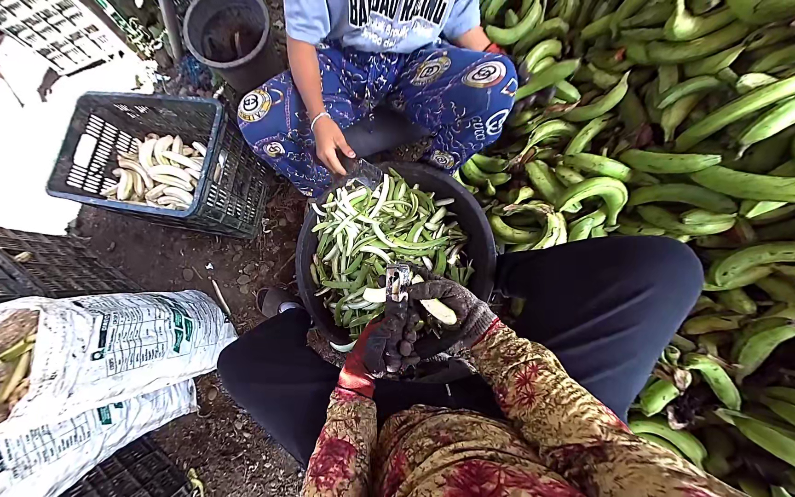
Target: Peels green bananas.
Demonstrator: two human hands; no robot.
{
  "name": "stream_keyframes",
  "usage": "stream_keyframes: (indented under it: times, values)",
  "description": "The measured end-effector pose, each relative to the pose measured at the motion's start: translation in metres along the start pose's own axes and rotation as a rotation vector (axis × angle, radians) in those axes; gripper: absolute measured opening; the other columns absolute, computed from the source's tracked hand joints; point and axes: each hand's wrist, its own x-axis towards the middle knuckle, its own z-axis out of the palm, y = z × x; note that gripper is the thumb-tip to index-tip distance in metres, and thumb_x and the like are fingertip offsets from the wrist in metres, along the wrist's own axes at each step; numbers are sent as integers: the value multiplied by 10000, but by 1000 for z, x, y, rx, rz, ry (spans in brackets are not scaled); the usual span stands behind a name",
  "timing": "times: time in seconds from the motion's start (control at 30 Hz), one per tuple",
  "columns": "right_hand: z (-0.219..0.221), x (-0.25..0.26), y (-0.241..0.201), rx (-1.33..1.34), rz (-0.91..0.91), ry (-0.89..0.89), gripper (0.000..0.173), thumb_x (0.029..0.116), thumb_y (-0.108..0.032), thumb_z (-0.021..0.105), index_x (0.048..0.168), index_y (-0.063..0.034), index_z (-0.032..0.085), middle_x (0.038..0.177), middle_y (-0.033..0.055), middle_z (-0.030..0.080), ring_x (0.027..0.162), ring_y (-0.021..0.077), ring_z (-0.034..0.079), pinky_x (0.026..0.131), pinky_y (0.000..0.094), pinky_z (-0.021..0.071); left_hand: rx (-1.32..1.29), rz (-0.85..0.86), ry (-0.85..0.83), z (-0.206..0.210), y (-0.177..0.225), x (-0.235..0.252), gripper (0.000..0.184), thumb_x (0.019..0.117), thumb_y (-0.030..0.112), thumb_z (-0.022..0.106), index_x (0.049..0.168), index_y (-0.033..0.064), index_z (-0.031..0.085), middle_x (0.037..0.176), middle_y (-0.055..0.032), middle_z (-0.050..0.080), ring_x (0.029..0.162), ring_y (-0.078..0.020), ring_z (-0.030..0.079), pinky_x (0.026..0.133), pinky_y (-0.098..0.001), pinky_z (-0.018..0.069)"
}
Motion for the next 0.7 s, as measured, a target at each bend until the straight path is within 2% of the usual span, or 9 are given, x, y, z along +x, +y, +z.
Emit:
stream_keyframes:
  times: [0.07,0.13,0.23,0.3,0.37,0.47,0.53,0.6,0.7]
  values:
    - [2,1,4,68,-7,-17,328,930,-159,598,1246,-73,576,861,92,681,697,145,669,661,308,593,-91,1,-73,-5,-3,-1,377,1072,401,462,1202,90,630,798,-56,664,634,-165,663,572,-318,601]
    - [9,4,6,130,-16,104,223,959,-170,548,1138,-63,626,834,82,684,705,141,669,667,308,592,-148,-3,-94,-3,-1,-1,402,1074,441,456,1196,102,635,783,-50,653,610,-159,652,545,-310,591]
    - [5,14,10,262,-39,364,344,1031,-190,535,1349,-68,580,1079,160,697,947,264,698,822,447,609,-215,78,-130,-5,2,-6,405,1050,464,505,1200,117,648,792,-48,653,614,-164,649,554,-319,589]
    - [-4,18,13,287,-51,509,250,1034,-232,552,1225,-75,592,988,121,673,898,252,680,790,454,605,-224,192,-46,-8,6,-13,405,1067,440,455,1215,113,642,791,-52,663,623,-167,648,567,-324,584]
    - [-10,18,17,164,-16,707,213,1040,-290,527,1109,-92,567,864,65,638,745,186,652,661,388,595,-258,329,123,-15,9,-18,432,1102,398,325,1168,96,627,754,-45,649,610,-164,640,558,-329,581]
    - [-6,20,29,-48,65,902,376,992,-327,573,1276,-83,545,1017,121,653,837,239,663,690,452,587,-381,529,398,-42,8,-16,505,1113,427,225,949,109,581,658,-17,590,555,-152,608,519,-322,557]
    - [15,34,36,-104,78,907,416,1024,-364,538,1332,-85,515,1053,133,666,860,254,679,695,462,591,-452,574,683,-49,9,-15,473,1120,418,275,873,108,533,612,-20,541,515,-161,562,498,-335,524]
    - [61,61,37,-116,91,816,359,1019,-286,532,1309,-78,496,1015,120,673,847,244,687,688,449,598,-495,574,841,-49,9,-12,410,1115,378,345,895,91,538,620,-27,532,514,-164,550,492,-341,519]
    - [180,110,30,-108,111,499,327,1040,-303,500,1265,-66,516,1004,128,663,843,251,680,699,440,599,-474,741,603,-56,-5,-9,406,1118,324,298,938,63,553,633,-33,577,528,-140,575,488,-307,517]
